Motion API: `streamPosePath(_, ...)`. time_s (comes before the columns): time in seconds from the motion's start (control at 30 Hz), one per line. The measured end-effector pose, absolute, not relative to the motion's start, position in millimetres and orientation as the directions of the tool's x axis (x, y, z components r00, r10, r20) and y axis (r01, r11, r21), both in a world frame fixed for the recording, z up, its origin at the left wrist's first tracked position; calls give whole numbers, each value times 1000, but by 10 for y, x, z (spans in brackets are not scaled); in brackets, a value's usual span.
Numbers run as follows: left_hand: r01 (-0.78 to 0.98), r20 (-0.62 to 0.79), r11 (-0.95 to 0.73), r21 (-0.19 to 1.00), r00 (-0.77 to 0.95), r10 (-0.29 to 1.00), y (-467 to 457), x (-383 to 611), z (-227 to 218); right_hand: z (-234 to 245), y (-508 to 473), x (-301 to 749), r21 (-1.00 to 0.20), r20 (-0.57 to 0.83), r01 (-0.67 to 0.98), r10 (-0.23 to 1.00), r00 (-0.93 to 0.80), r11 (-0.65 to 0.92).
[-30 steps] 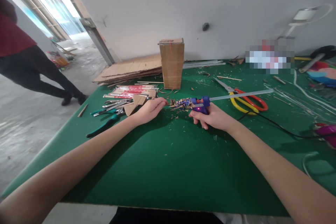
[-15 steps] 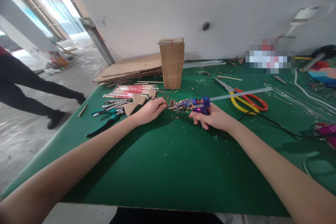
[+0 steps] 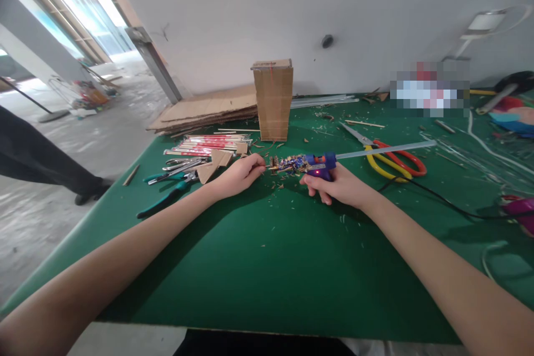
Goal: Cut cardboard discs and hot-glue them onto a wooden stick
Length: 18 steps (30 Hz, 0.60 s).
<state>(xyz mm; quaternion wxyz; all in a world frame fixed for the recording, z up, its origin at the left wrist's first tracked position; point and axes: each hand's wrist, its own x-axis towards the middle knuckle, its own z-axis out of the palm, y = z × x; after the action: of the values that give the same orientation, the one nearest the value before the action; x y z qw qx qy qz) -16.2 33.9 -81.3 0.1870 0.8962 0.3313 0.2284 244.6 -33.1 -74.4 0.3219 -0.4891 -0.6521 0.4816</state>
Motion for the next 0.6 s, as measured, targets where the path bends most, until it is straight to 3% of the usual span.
streamPosePath(0.6, 487, 349, -731, 478, 658, 667, 346, -172, -861, -754, -332, 2437, -949, -37, 311, 963, -267, 49)
